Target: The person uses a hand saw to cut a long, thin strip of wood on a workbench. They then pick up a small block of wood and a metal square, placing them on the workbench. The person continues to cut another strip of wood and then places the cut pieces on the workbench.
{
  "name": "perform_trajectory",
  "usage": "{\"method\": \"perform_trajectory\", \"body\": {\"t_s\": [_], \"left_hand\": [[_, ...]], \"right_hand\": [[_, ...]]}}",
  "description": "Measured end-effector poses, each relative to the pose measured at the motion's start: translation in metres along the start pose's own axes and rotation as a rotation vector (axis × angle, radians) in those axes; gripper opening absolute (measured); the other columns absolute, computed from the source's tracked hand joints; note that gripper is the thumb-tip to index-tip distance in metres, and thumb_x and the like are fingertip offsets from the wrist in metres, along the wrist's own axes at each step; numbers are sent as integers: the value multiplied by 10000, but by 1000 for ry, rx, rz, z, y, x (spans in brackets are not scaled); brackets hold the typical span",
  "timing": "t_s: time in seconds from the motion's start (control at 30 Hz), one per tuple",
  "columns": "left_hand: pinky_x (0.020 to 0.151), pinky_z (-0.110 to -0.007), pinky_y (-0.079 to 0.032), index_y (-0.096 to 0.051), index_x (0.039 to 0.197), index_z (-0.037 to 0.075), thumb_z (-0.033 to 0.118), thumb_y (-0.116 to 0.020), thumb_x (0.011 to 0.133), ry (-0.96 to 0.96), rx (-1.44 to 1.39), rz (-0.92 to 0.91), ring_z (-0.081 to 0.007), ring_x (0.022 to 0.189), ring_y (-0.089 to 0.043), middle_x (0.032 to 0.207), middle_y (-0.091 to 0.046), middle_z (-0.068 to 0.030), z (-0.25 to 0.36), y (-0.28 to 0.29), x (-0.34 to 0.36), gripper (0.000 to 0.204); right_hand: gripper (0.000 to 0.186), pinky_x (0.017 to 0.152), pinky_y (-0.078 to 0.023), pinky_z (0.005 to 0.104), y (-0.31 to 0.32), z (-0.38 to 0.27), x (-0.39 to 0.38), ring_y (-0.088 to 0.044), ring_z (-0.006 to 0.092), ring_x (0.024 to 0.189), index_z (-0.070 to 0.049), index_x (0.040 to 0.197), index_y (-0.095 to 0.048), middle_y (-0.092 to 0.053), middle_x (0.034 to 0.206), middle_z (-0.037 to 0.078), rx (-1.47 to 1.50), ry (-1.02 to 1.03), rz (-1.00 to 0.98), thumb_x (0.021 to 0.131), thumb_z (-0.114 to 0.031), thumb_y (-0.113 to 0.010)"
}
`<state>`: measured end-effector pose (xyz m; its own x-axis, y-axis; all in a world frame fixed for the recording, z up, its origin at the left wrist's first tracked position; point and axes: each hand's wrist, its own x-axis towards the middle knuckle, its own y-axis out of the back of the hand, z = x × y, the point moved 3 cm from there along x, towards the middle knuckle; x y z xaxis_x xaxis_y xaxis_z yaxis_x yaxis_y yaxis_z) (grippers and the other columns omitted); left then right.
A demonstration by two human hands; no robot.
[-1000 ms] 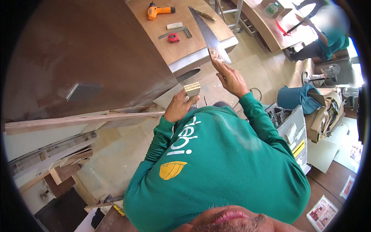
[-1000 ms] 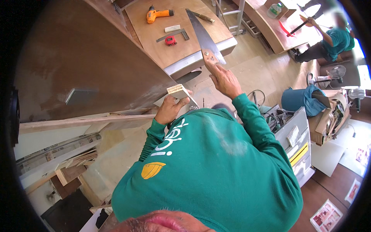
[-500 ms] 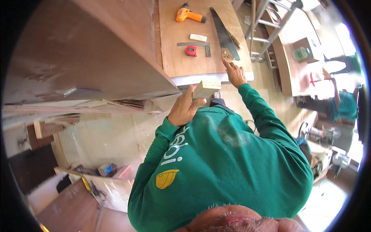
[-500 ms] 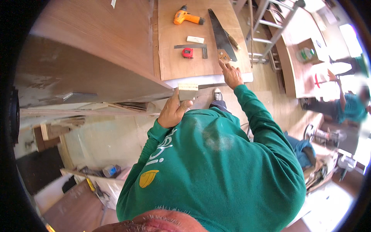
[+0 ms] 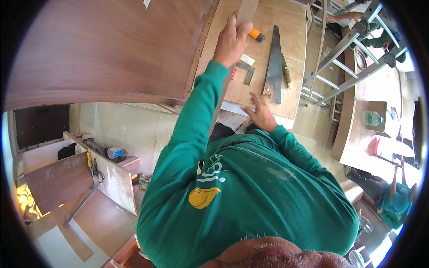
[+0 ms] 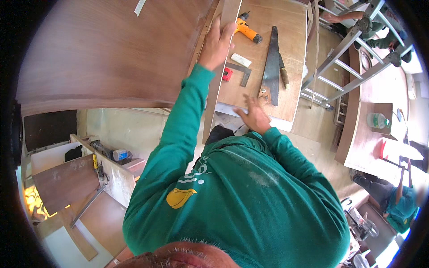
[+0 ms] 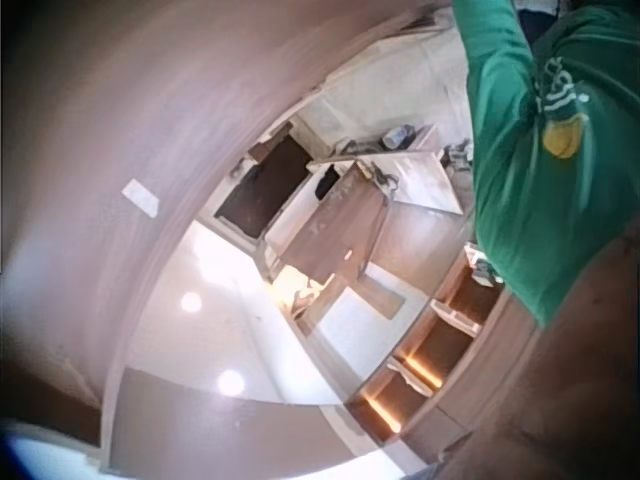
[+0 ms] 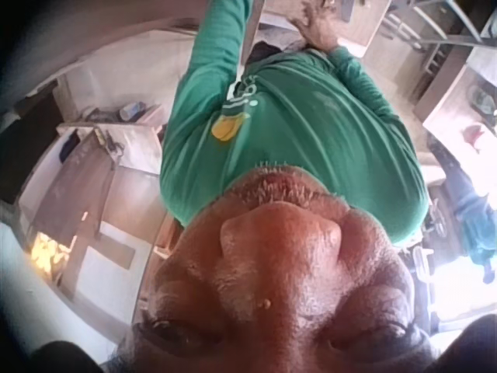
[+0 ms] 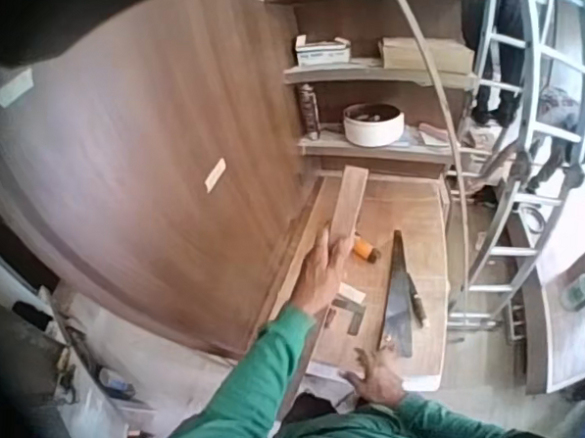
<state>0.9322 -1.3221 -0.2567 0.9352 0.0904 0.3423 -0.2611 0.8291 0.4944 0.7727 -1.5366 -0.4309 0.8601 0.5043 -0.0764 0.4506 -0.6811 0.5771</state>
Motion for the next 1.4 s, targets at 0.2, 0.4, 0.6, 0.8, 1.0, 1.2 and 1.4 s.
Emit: {"method": "perform_trajectory", "body": {"t_s": [0.2,0.4,0.6,0.8,1.0,1.2,1.4], "left_hand": [[1127,-503,-524,-428,1616,1,538,-678,1016,432,-187,44,-455,1365,-604,1577,-525,-284,-44,-25,75,843],[1241,-602,-377,-248,1702,8,597,-669,1004,210,357,64,-549,1544,-358,1637,-385,-378,-135,-13,9,1006],[1221,-573,-400,-222,1713,15,470,-757,989,333,405,-132,-584,1482,-410,1631,-328,-379,-77,35,-223,1008],[1185,-540,-437,-249,1687,-41,430,-746,1005,639,366,-184,-578,1439,-455,1500,-522,-375,-8,68,-339,966],[1077,-583,-467,-355,1621,-66,326,-606,1106,477,445,87,-602,1301,-524,1448,-533,-397,-5,59,-266,694],[1090,-593,-475,-407,1587,-52,317,-576,1110,528,632,172,-572,1273,-558,1478,-523,-372,-38,62,-212,627],[1207,-618,-381,-387,1658,34,265,-599,1094,513,766,216,-576,1400,-475,1507,-488,-389,-70,73,-219,645]], "right_hand": [[545,930,-610,463,-103,-19,73,-724,296,1084,5,1356,-619,-729,1218,186,605,-186,-365,1091,-470,-650],[420,786,-636,395,-91,-55,108,-727,208,950,-35,1242,-652,-741,1083,75,834,-326,-366,1132,-436,-598],[384,880,-615,446,-91,1,218,-724,246,1030,-93,1314,-647,-748,1179,89,1035,-416,-362,1141,-427,-567],[348,717,-593,439,-87,-12,309,-716,246,853,-18,1170,-698,-728,977,91,1073,-490,-285,1115,-352,-618],[235,714,-596,410,-68,-17,401,-733,224,883,-46,1204,-678,-735,1000,87,1023,-471,-209,1124,-253,-601],[141,595,-550,451,-76,-51,419,-661,223,726,-3,1022,-691,-668,879,88,1043,-427,-255,994,-140,-677],[470,962,-578,533,-83,-43,430,-735,437,1062,14,1282,-693,-768,1152,245,-536,627,-384,1000,-360,-653]]}}
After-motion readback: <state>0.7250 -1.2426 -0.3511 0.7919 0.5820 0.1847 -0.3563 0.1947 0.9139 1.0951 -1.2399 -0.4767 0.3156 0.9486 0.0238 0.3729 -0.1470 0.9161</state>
